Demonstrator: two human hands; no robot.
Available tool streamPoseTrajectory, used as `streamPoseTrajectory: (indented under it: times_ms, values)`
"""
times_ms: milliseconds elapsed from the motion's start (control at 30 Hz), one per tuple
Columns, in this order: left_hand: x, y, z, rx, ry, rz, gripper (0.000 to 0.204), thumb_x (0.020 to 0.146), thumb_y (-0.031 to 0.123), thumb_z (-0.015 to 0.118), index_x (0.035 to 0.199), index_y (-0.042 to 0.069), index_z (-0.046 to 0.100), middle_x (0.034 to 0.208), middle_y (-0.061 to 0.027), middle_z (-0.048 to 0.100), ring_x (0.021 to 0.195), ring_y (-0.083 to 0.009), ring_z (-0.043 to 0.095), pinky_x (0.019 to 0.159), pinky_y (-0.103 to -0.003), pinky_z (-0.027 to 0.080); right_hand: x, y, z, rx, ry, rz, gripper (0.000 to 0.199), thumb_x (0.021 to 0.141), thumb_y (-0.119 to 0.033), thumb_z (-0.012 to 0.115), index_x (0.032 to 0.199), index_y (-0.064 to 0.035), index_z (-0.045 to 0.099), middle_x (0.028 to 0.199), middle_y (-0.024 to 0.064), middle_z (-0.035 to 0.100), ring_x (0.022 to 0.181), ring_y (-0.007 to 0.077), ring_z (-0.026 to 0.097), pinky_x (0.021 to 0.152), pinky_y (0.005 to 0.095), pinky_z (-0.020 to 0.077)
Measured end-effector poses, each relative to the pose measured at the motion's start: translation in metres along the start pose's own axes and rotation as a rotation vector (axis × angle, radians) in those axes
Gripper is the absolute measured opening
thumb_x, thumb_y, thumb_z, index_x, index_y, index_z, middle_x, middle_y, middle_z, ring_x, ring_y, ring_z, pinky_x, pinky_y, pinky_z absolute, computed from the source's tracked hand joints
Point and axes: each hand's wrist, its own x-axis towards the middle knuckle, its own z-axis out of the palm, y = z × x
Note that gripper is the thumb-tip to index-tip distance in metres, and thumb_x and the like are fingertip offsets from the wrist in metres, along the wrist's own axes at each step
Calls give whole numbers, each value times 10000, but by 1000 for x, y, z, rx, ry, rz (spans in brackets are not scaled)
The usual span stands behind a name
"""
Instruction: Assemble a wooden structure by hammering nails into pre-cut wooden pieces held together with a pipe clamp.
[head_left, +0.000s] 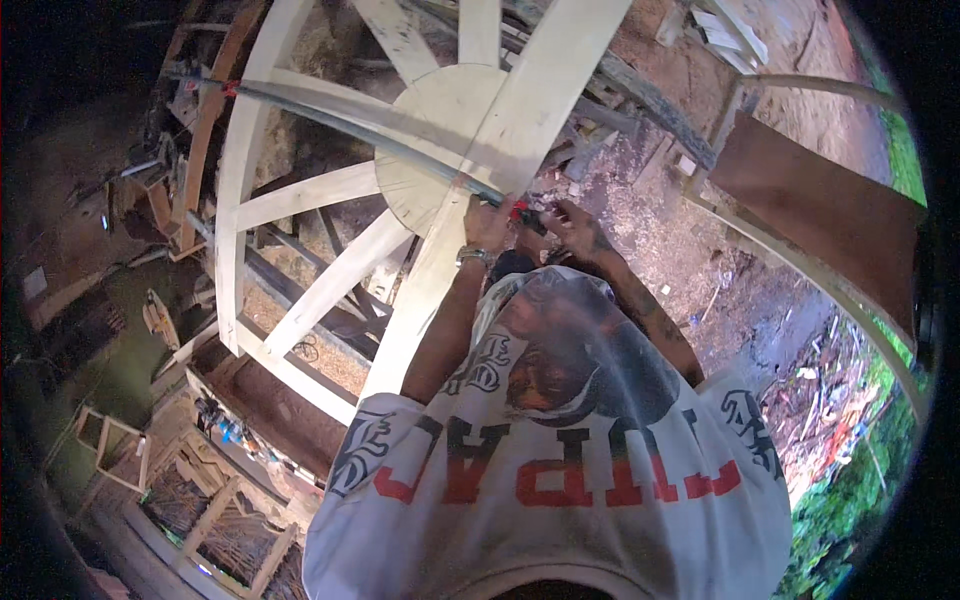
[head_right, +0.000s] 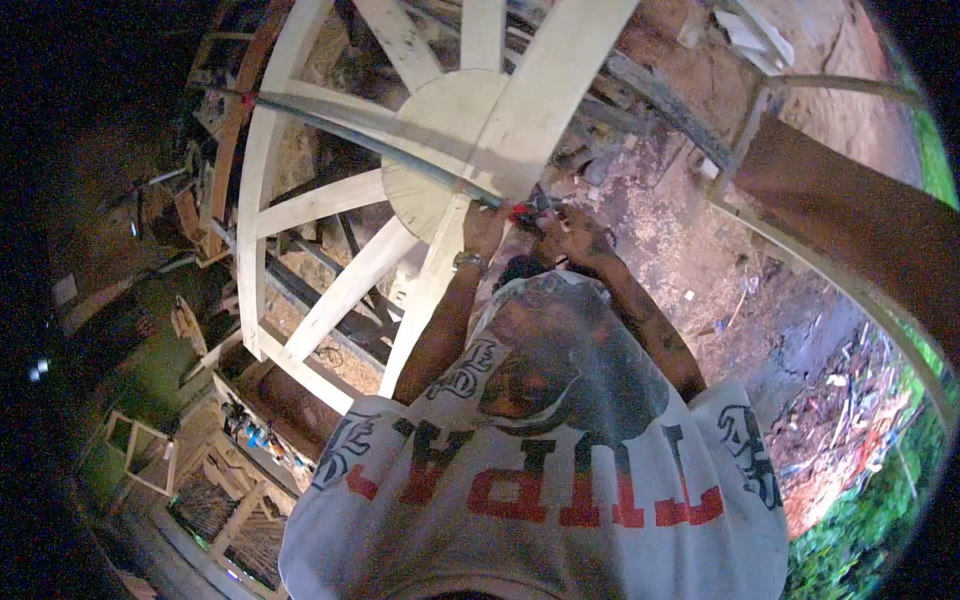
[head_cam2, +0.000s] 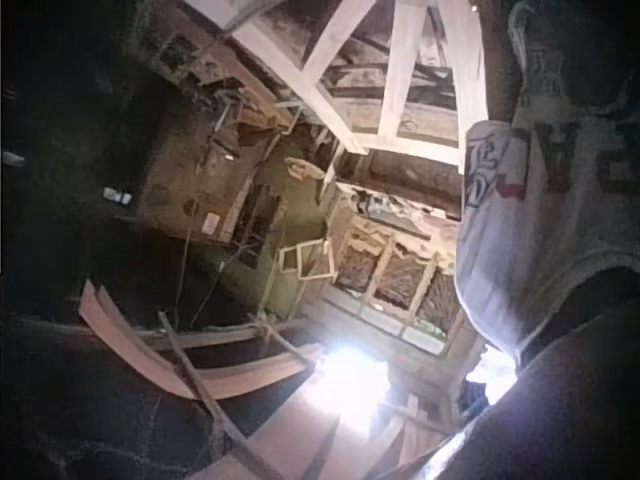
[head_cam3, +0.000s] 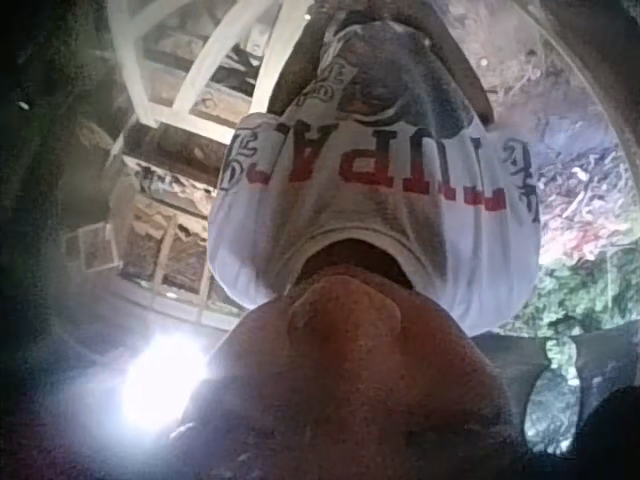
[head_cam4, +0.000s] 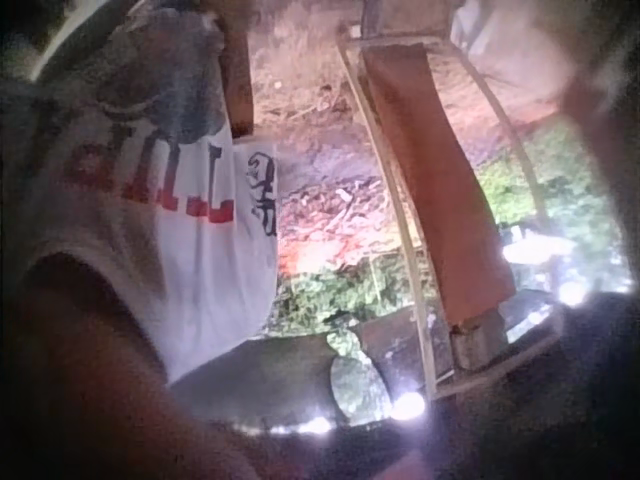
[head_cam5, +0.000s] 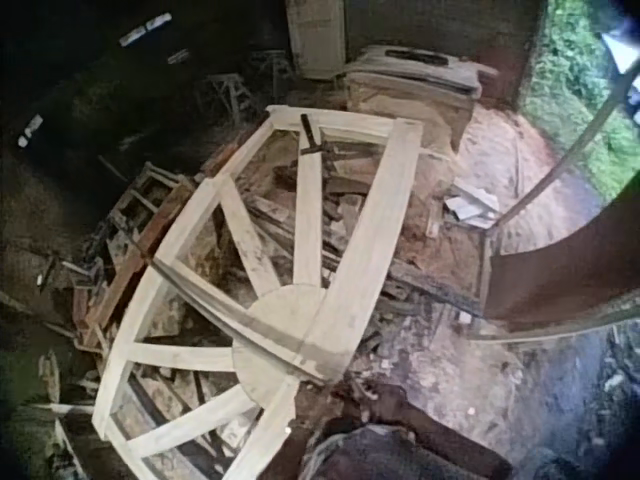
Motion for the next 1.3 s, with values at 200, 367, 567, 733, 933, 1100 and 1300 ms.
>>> streamPoseTrajectory:
  times_ms: [200, 367, 567, 733, 933, 1100, 1300]
  values:
    - [6, 3, 2, -34, -58, 34, 624, 802, 550, 658, 989, -44, 612, 971, -234, 667, 941, -376, 636, 820, -432, 489, -62, 76, 15, 804, -558, 304, 400, 897, -226, 657, 1174, 43, 551, 1135, 141, 641, 994, 229, 640, 830, 332, 509]
    - [5, -10, -3, -294, -74, -16, 625, 805, 560, 654, 987, -36, 617, 953, -218, 675, 938, -365, 642, 823, -428, 487, -70, 34, 50, 1560, -285, 482, 154, 938, -112, 581, 1003, 27, 578, 1029, 134, 666, 831, 192, 657, 658, 303, 527]
    - [3, 7, -6, -7, -31, -72, 612, 830, 545, 632, 976, -49, 606, 962, -224, 678, 948, -361, 647, 830, -427, 484, -52, 100, 30, -170, 98, -232, 160, 847, -101, 597, 990, -29, 595, 995, 150, 630, 853, 344, 637, 652, 385, 523]
    - [1, 8, -13, -91, -110, -70, 631, 823, 556, 622, 981, -54, 589, 969, -244, 668, 962, -388, 636, 838, -444, 479, -22, 88, -18, -527, -117, -408, 251, 730, -174, 629, 952, -59, 603, 1003, 141, 554, 968, 341, 544, 790, 445, 483]
    - [7, 6, 2, -137, -38, -21, 613, 813, 545, 631, 986, -41, 586, 947, -237, 668, 937, -395, 641, 819, -450, 488, -5, 62, -61, -754, -186, -381, 222, 762, -225, 585, 868, -40, 642, 984, 182, 619, 967, 356, 594, 771, 413, 511]
    - [7, 11, -6, -99, -62, -77, 587, 818, 526, 639, 999, -30, 586, 966, -231, 670, 951, -397, 639, 840, -460, 488, -3, 1, -92, -743, -341, -399, 311, 784, -315, 566, 763, -29, 686, 738, 185, 662, 714, 360, 663, 692, 471, 526]
    - [5, 26, -12, -172, -94, -167, 547, 822, 463, 651, 1053, -30, 600, 975, -226, 674, 959, -390, 641, 829, -455, 493, 2, -25, -68, -869, -386, -291, 527, 859, -490, 526, 1023, 0, 630, 905, 227, 662, 930, 351, 642, 777, 466, 511]
